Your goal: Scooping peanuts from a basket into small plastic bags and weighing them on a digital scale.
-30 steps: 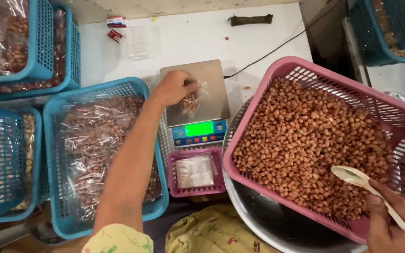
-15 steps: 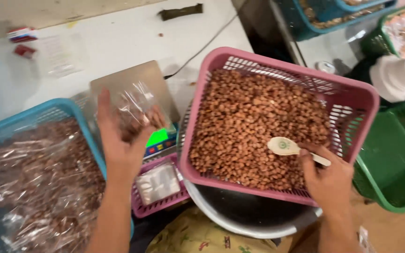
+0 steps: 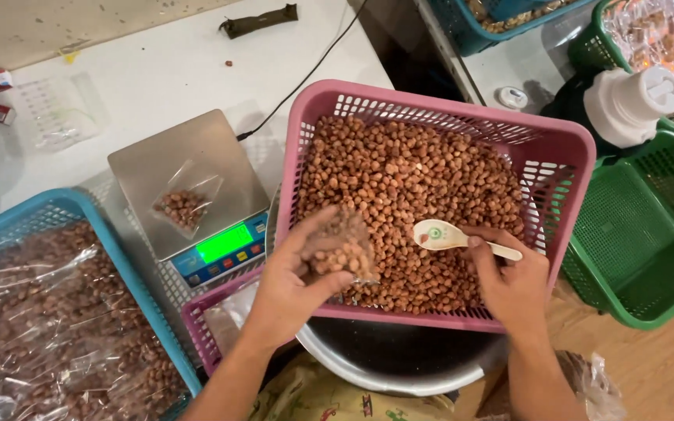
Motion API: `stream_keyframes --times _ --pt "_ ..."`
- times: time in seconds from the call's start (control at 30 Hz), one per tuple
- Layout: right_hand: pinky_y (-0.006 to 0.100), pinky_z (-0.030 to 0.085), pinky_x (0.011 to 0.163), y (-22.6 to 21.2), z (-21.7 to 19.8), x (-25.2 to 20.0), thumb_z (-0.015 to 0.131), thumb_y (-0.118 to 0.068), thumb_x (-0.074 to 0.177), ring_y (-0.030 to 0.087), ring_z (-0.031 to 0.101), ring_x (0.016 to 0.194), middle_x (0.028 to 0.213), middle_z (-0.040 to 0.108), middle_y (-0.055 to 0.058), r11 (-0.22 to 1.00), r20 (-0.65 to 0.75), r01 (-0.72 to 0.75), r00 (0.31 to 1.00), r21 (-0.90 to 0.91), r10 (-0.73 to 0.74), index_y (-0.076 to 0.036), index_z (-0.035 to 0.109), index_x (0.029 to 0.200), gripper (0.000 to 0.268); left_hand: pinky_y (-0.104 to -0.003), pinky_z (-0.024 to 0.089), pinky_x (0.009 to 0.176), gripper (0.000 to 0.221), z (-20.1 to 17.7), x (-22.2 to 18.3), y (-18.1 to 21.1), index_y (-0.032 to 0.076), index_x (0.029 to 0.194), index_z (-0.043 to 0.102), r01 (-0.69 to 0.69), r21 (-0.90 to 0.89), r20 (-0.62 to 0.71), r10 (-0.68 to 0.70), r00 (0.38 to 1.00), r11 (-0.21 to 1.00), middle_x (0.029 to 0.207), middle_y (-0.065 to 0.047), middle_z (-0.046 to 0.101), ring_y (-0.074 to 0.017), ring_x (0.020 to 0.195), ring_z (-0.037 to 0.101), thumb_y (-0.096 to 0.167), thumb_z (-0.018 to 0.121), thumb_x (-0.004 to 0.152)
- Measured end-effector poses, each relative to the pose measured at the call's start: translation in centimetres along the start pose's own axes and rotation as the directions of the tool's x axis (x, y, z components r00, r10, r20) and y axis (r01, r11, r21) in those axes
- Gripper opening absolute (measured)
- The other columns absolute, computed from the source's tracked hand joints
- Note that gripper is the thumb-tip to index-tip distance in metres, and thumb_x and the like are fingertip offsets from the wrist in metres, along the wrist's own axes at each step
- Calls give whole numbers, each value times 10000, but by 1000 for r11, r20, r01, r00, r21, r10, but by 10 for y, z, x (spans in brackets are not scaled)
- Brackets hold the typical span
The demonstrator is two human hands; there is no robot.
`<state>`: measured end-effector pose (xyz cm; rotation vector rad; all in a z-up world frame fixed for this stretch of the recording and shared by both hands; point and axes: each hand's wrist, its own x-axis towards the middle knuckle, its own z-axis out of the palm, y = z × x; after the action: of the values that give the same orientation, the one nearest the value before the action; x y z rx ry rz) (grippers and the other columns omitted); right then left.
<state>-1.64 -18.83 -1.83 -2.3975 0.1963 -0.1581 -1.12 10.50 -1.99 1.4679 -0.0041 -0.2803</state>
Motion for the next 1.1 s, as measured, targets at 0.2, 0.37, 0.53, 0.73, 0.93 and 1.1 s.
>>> stream_keyframes --times 0.2,0.37,0.53,0.73,0.93,1.1 --pt "220 316 416 -1 3 4 609 -171 1019 79 536 494 732 749 54 997 3 45 999 59 -45 -43 779 1101 228 -488 653 987 726 10 5 -5 192 1456 503 -44 42 67 41 997 998 1440 -156 634 -321 1291 650 80 792 800" --pt "213 165 376 -8 0 -1 639 -161 1004 33 346 403 712 735 33 991 20 -1 1000 131 -2 -65 783 1087 192 -482 619 1023 649 17 5 -5 200 1383 571 3 31 103 -6 995 1000 1521 -95 576 -213 1241 661 53 790 791" --pt "253 488 606 7 -4 -1 624 -156 1014 117 684 666 728 748 41 998 -28 -20 999 57 21 -57 784 1075 198 -470 615 1045 651 26 4 -1 196 1418 549 74 30 125 -77 989 997 1380 -82 706 -290 1240 702 87 778 819" --pt "204 525 519 4 -30 2 597 -9 1046 153 646 610 810 709 151 946 -101 106 992 307 -78 74 706 1154 174 -417 609 1034 700 54 7 19 180 1458 536 81 224 182 -123 976 971 1313 -87 741 -223 1175 737 25 753 811" --pt "118 431 380 -5 -41 18 602 128 904 51 601 517 958 774 125 739 -35 636 763 223 -646 -21 714 1042 232 -358 713 861 759 69 13 14 102 1506 446 99 149 207 -129 970 984 1346 -109 706 -254 1106 763 23 755 817" --pt "295 611 720 -28 -45 -7 647 123 956 274 731 807 1016 709 248 839 -177 524 848 147 -499 109 685 1059 110 -434 469 1120 630 66 13 -5 109 1432 562 -1 -21 193 5 981 1000 1296 -82 709 -240 1311 612 181 765 840"
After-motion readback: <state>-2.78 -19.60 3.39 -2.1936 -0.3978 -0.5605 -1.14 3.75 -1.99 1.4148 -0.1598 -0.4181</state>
